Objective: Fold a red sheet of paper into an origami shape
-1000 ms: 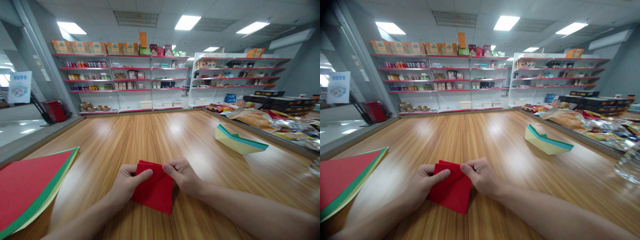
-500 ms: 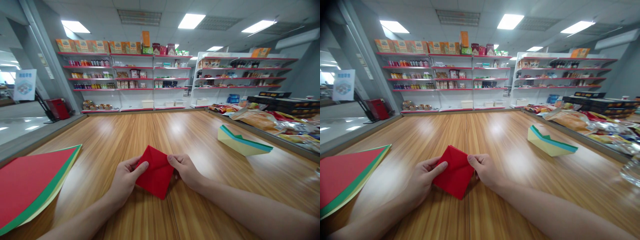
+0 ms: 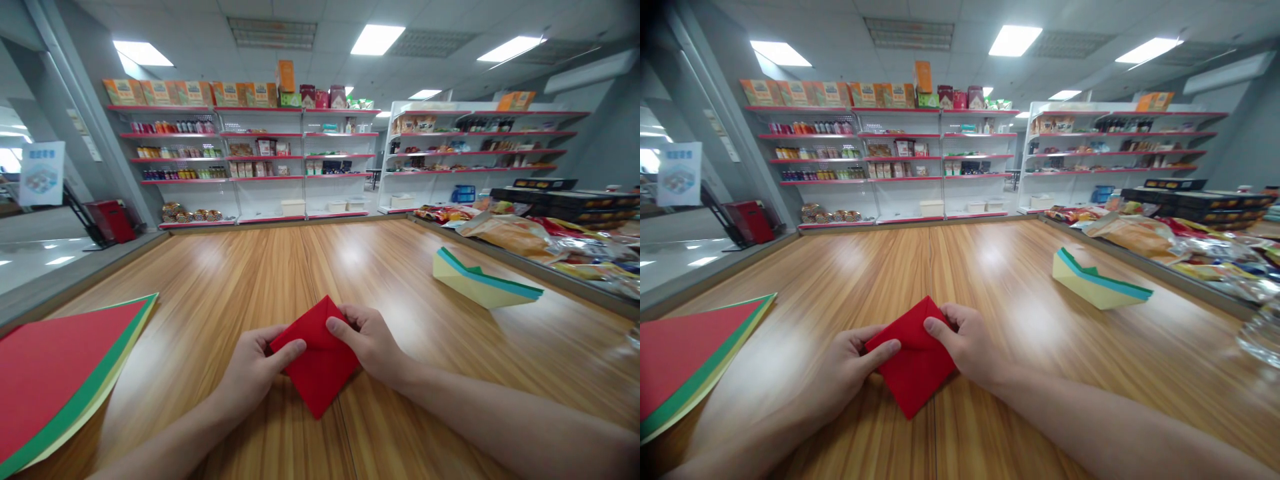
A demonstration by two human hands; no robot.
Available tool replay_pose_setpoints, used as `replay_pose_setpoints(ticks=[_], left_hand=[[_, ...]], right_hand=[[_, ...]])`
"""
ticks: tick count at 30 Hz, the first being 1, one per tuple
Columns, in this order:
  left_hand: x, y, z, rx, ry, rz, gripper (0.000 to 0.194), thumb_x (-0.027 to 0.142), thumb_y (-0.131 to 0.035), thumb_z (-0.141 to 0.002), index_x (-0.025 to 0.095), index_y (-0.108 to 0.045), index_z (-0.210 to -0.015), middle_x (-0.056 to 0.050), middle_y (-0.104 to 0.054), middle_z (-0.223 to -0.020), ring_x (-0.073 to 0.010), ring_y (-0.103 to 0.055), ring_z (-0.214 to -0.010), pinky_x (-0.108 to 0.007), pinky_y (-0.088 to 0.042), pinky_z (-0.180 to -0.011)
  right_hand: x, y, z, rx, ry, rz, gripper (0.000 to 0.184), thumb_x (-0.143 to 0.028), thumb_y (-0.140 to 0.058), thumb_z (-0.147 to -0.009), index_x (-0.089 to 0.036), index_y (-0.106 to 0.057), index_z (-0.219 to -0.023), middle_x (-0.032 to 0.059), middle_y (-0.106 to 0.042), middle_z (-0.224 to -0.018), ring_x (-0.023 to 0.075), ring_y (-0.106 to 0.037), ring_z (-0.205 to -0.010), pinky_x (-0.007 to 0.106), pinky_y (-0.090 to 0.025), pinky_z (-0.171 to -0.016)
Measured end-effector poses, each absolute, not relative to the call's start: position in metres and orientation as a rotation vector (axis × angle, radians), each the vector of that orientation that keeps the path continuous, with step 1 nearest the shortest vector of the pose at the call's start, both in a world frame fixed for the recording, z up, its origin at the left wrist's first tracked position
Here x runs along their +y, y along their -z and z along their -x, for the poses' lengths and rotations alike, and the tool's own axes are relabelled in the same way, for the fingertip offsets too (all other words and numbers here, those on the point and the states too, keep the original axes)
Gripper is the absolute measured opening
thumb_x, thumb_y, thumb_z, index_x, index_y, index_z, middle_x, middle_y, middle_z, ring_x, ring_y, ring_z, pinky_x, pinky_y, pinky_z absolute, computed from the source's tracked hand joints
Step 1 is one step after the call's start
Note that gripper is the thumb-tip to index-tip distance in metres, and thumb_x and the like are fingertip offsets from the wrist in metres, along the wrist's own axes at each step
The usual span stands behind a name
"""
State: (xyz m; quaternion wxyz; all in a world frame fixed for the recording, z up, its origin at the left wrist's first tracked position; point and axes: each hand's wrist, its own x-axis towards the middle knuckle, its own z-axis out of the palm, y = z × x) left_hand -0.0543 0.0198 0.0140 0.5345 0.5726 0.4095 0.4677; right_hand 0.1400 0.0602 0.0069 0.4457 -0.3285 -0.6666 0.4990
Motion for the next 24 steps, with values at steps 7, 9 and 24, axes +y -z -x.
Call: replay_pose_setpoints(ticks=[7,9,24], left_hand=[[0.0173,-0.0164,0.0556,1.083,-1.186,-1.490,0.030,0.041,-0.066,-0.077,0.012,-0.070,-0.067,-0.005,-0.065,-0.062,-0.0213,-0.063,-0.065,-0.027,-0.050,-0.059],[0.0166,-0.0173,0.0557,1.076,-1.194,-1.481,0.031,0.041,-0.065,-0.077,0.013,-0.070,-0.066,-0.005,-0.064,-0.060,-0.0212,-0.062,-0.064,-0.027,-0.049,-0.058],[0.0155,-0.0146,0.0583,1.126,-1.109,-1.636,0.035,0.041,-0.058,-0.083,0.010,-0.068,-0.069,-0.007,-0.067,-0.067,-0.0170,-0.058,-0.061,-0.025,-0.044,-0.058]], right_hand=[[0.0585,-0.0069,-0.1368,-1.662,-1.176,0.820,0.032,-0.045,-0.056,-0.085,-0.013,-0.060,-0.084,0.0047,-0.061,-0.072,0.0123,-0.051,-0.059,0.022,-0.038,-0.049],[0.0578,-0.0077,-0.1353,-1.671,-1.153,0.821,0.031,-0.044,-0.056,-0.086,-0.013,-0.059,-0.082,0.0042,-0.060,-0.070,0.0119,-0.051,-0.057,0.022,-0.037,-0.048],[0.0586,-0.0032,-0.1384,-1.720,-1.246,0.779,0.028,-0.042,-0.060,-0.084,-0.014,-0.056,-0.089,0.0043,-0.061,-0.080,0.0135,-0.056,-0.068,0.024,-0.043,-0.057]])
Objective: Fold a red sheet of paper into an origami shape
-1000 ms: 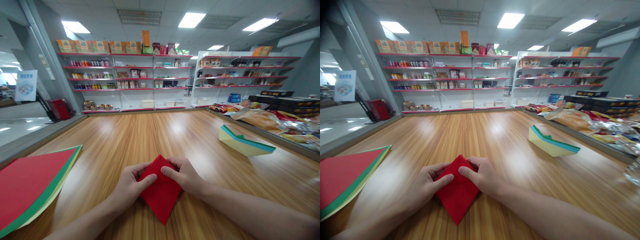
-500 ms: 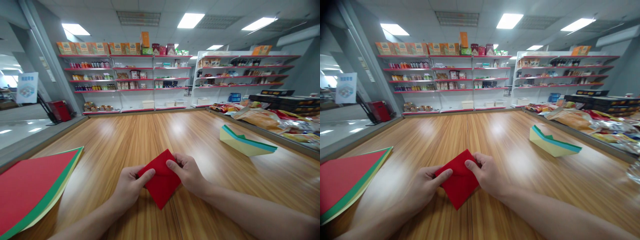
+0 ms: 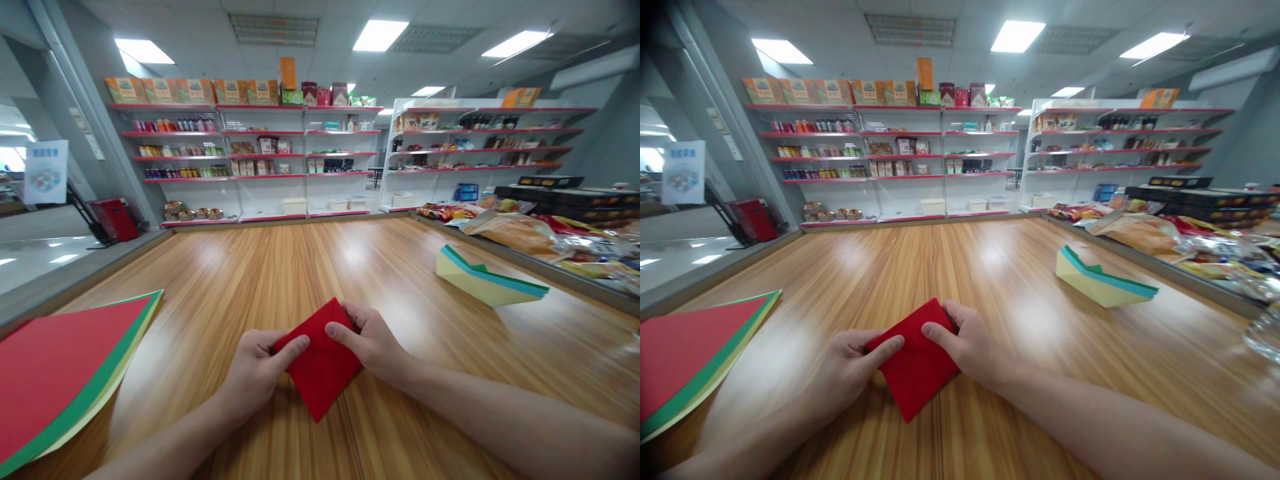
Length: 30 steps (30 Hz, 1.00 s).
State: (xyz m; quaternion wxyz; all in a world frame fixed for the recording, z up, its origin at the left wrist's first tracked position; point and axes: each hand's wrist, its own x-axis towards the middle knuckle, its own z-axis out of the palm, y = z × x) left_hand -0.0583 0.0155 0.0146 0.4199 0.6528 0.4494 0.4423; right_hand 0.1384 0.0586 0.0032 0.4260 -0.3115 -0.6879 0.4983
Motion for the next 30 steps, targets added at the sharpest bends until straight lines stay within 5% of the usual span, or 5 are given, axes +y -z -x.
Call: replay_pose_setpoints(ticks=[10,15,20,30], left_hand=[[0.0208,-0.0099,0.0570,1.080,-1.022,-1.605,0.040,0.046,-0.054,-0.085,0.010,-0.067,-0.074,-0.006,-0.065,-0.066,-0.0148,-0.055,-0.059,-0.022,-0.040,-0.053],[0.0200,-0.0065,0.0579,1.128,-1.072,-1.743,0.034,0.041,-0.055,-0.085,0.012,-0.070,-0.074,-0.003,-0.063,-0.063,-0.0138,-0.053,-0.057,-0.021,-0.039,-0.053],[0.0143,-0.0106,0.0540,1.143,-1.103,-1.997,0.032,0.034,-0.053,-0.087,0.013,-0.071,-0.071,0.001,-0.051,-0.050,-0.0097,-0.041,-0.046,-0.020,-0.031,-0.045],[0.0135,-0.0127,0.0524,1.161,-1.097,-1.995,0.033,0.035,-0.053,-0.087,0.013,-0.071,-0.070,0.002,-0.049,-0.048,-0.0093,-0.039,-0.044,-0.020,-0.029,-0.043]], right_hand=[[0.0527,-0.0036,-0.1393,-1.911,-0.937,0.835,0.024,-0.040,-0.054,-0.088,-0.016,-0.056,-0.085,0.0026,-0.061,-0.076,0.0129,-0.055,-0.065,0.023,-0.043,-0.056],[0.0506,-0.0059,-0.1367,-1.874,-0.879,0.796,0.029,-0.036,-0.059,-0.085,-0.017,-0.052,-0.105,0.0017,-0.063,-0.080,0.0128,-0.057,-0.069,0.023,-0.044,-0.060],[0.0509,-0.0068,-0.1368,-1.925,-0.787,0.883,0.032,-0.043,-0.054,-0.087,-0.015,-0.052,-0.070,-0.0021,-0.049,-0.059,0.0089,-0.043,-0.053,0.022,-0.032,-0.047],[0.0487,-0.0108,-0.1359,-1.930,-0.750,0.844,0.034,-0.037,-0.051,-0.088,-0.017,-0.043,-0.062,-0.0037,-0.040,-0.054,0.0081,-0.036,-0.049,0.022,-0.026,-0.045]])
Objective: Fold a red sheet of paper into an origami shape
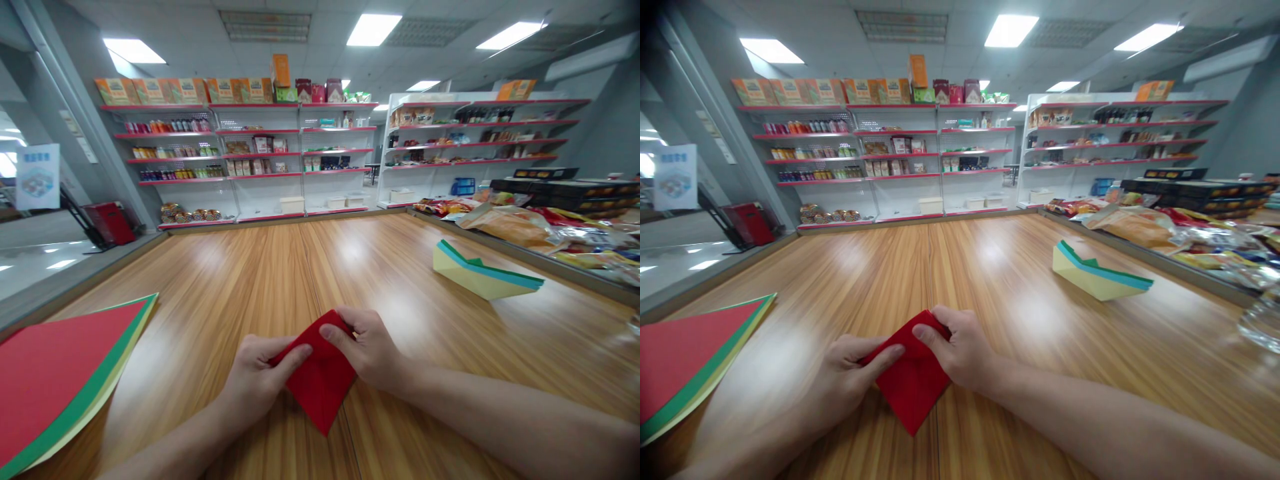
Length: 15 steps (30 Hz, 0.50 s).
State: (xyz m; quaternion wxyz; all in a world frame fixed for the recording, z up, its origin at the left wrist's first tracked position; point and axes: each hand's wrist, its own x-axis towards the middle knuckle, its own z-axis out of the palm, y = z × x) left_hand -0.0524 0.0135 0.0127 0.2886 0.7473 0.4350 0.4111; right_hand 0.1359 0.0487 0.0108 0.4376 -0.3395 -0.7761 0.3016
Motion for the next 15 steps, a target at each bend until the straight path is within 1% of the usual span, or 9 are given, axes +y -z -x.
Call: replay_pose_setpoints(ticks=[3,6,15], left_hand=[[0.0143,-0.0116,0.0524,1.183,-1.086,-1.911,0.035,0.038,-0.054,-0.086,0.012,-0.071,-0.068,0.000,-0.054,-0.050,-0.0105,-0.043,-0.046,-0.020,-0.031,-0.044],[0.0142,-0.0123,0.0523,1.189,-1.058,-1.847,0.035,0.039,-0.055,-0.085,0.012,-0.071,-0.070,-0.002,-0.058,-0.054,-0.0120,-0.047,-0.049,-0.021,-0.034,-0.046],[0.0135,-0.0138,0.0542,1.192,-1.018,-1.825,0.037,0.042,-0.056,-0.083,0.011,-0.070,-0.069,-0.001,-0.056,-0.053,-0.0117,-0.046,-0.050,-0.021,-0.034,-0.047]], right_hand=[[0.0477,-0.0106,-0.1368,-1.929,-0.726,0.848,0.034,-0.037,-0.051,-0.088,-0.017,-0.043,-0.062,-0.0036,-0.041,-0.053,0.0080,-0.036,-0.048,0.022,-0.026,-0.044],[0.0468,-0.0101,-0.1374,-1.937,-0.713,0.854,0.033,-0.036,-0.050,-0.089,-0.017,-0.044,-0.063,-0.0034,-0.042,-0.053,0.0081,-0.036,-0.048,0.022,-0.026,-0.044],[0.0458,-0.0118,-0.1364,-1.956,-0.679,0.860,0.033,-0.035,-0.048,-0.089,-0.018,-0.042,-0.062,-0.0031,-0.042,-0.053,0.0083,-0.037,-0.047,0.023,-0.026,-0.044]])
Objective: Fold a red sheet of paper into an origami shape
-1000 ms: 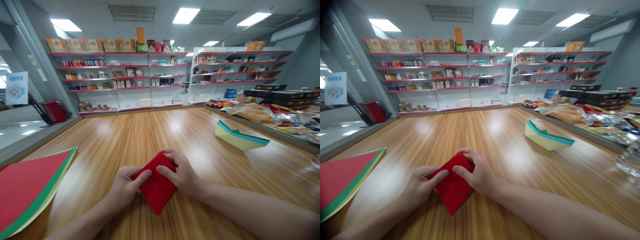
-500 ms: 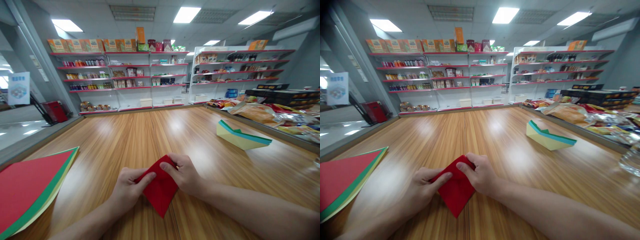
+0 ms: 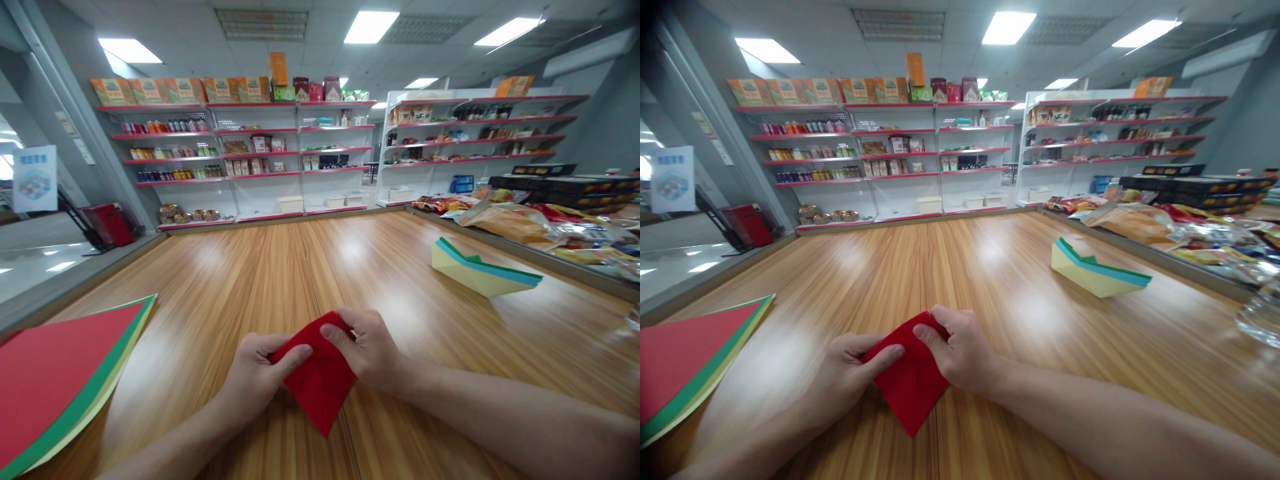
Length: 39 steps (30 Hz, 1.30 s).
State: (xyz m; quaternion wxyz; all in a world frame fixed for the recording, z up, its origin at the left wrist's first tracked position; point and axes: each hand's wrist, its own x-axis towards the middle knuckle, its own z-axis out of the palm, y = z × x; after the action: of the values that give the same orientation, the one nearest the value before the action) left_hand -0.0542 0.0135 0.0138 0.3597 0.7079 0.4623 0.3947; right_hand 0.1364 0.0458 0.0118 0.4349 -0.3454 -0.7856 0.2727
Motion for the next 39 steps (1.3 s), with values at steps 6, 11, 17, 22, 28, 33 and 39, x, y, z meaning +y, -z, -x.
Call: replay_pose_setpoints(ticks=[6,11,17,22,28,33,39], left_hand=[[0.014,-0.017,0.053,1.173,-1.030,-1.815,0.036,0.040,-0.056,-0.084,0.010,-0.072,-0.072,-0.002,-0.059,-0.055,-0.0120,-0.047,-0.051,-0.021,-0.035,-0.047],[0.014,-0.015,0.053,1.150,-1.068,-1.778,0.035,0.039,-0.056,-0.085,0.011,-0.073,-0.072,-0.004,-0.064,-0.058,-0.0143,-0.054,-0.053,-0.022,-0.039,-0.049],[0.015,-0.007,0.055,1.092,-1.183,-1.696,0.026,0.035,-0.060,-0.083,0.015,-0.075,-0.091,-0.006,-0.072,-0.076,-0.0199,-0.064,-0.067,-0.026,-0.049,-0.060],[0.016,-0.005,0.056,1.118,-1.208,-1.667,0.024,0.034,-0.063,-0.082,0.017,-0.076,-0.092,-0.005,-0.072,-0.075,-0.0211,-0.065,-0.070,-0.027,-0.051,-0.063],[0.017,-0.007,0.056,1.128,-1.191,-1.575,0.024,0.035,-0.067,-0.078,0.015,-0.076,-0.087,-0.006,-0.072,-0.075,-0.0216,-0.065,-0.071,-0.028,-0.051,-0.064],[0.021,-0.007,0.057,1.075,-1.091,-1.480,0.028,0.038,-0.066,-0.078,0.011,-0.074,-0.080,-0.008,-0.071,-0.073,-0.0187,-0.063,-0.065,-0.026,-0.047,-0.059],[0.030,-0.007,0.063,0.875,-0.760,-1.343,0.031,0.039,-0.067,-0.077,0.009,-0.072,-0.083,-0.010,-0.071,-0.077,-0.0166,-0.062,-0.065,-0.024,-0.044,-0.060]], right_hand=[[0.044,-0.013,-0.137,-1.933,-0.665,0.857,0.030,-0.033,-0.047,-0.090,-0.017,-0.045,-0.064,-0.0017,-0.046,-0.054,0.0092,-0.039,-0.048,0.024,-0.028,-0.044],[0.044,-0.011,-0.137,-1.911,-0.693,0.850,0.031,-0.035,-0.047,-0.090,-0.017,-0.046,-0.064,-0.0018,-0.046,-0.053,0.0090,-0.039,-0.047,0.023,-0.028,-0.043],[0.048,-0.009,-0.136,-1.838,-0.783,0.924,0.040,-0.044,-0.053,-0.086,-0.016,-0.047,-0.059,-0.0026,-0.042,-0.051,0.0079,-0.038,-0.046,0.022,-0.025,-0.041],[0.048,-0.013,-0.135,-1.856,-0.841,0.892,0.038,-0.044,-0.050,-0.088,-0.014,-0.053,-0.064,-0.0013,-0.046,-0.053,0.0085,-0.041,-0.047,0.021,-0.028,-0.041],[0.044,-0.018,-0.135,-1.912,-0.760,0.884,0.037,-0.041,-0.048,-0.089,-0.015,-0.053,-0.064,-0.0006,-0.048,-0.052,0.0089,-0.041,-0.047,0.021,-0.029,-0.042],[0.046,-0.016,-0.136,-1.938,-0.747,0.895,0.037,-0.040,-0.047,-0.090,-0.015,-0.050,-0.063,-0.0010,-0.046,-0.053,0.0088,-0.040,-0.048,0.022,-0.029,-0.043],[0.049,-0.011,-0.138,-2.007,-0.831,0.926,0.038,-0.040,-0.045,-0.090,-0.016,-0.045,-0.060,-0.0020,-0.043,-0.054,0.0082,-0.037,-0.048,0.021,-0.027,-0.043]])
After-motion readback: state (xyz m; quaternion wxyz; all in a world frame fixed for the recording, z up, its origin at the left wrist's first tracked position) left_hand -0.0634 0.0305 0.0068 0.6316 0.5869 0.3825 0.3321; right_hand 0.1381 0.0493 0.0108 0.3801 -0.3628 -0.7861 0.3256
